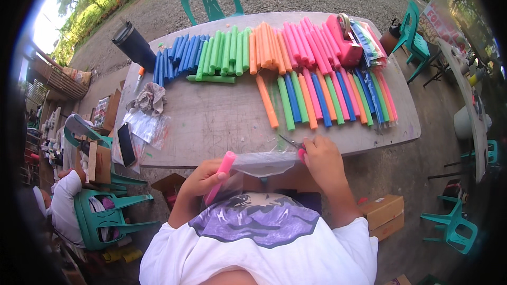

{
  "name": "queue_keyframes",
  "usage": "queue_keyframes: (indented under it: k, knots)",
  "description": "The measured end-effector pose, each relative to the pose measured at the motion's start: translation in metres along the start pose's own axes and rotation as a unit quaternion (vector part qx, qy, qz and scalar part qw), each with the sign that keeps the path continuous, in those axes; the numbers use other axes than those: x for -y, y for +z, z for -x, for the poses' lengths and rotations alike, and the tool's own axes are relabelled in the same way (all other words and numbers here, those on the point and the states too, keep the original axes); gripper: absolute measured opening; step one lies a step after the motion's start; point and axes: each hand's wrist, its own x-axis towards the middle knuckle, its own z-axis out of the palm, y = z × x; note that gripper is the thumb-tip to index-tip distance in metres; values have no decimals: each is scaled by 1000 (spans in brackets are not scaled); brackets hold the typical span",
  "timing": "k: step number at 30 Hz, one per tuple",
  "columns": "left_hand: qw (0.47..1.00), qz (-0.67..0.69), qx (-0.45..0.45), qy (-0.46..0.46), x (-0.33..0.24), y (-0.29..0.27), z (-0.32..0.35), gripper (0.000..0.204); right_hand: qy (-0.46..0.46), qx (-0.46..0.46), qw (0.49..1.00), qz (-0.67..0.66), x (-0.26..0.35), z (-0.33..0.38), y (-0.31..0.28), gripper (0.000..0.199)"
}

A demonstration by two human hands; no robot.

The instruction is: The person assembles multi-colored candles by inserting colored foam sticks into a plastic sleeve and trimming the ends with scissors. The person repeats this process with different color combinations, placing finished candles on the table.

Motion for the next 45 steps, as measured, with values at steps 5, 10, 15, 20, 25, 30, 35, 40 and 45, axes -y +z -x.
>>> queue_keyframes:
  k: [5, 10, 15, 20, 25, 30, 35, 40, 45]
  knots:
    - [994, 98, 9, -44, 8, -5, 8, 46, -46, -6, 999, 6, -2, -6, -6, 26]
    - [975, 215, 12, -46, 6, -1, 4, 54, -118, -81, 956, -255, 15, -12, -1, 32]
    - [952, 297, 15, -66, 11, 6, 1, 56, -200, -113, 931, -283, 45, -20, 9, 45]
    - [937, 318, 1, -142, 3, 9, 1, 52, -225, -110, 935, -251, 56, -26, 4, 51]
    - [944, 300, -2, -138, 6, 7, 2, 49, -233, -117, 940, -218, 47, -26, 14, 50]
    - [950, 272, -10, -153, 12, 7, 2, 49, -206, -102, 934, -274, 43, -26, 20, 45]
    - [966, 219, 18, -133, 13, 0, -1, 48, -139, -48, 898, -414, 39, -26, 30, 42]
    - [981, 148, 27, -122, 10, -4, -1, 44, -159, 47, 874, -457, 39, -26, 17, 52]
    - [993, 86, 52, -61, 5, -4, -7, 40, -190, 79, 879, -429, 38, -28, 12, 53]
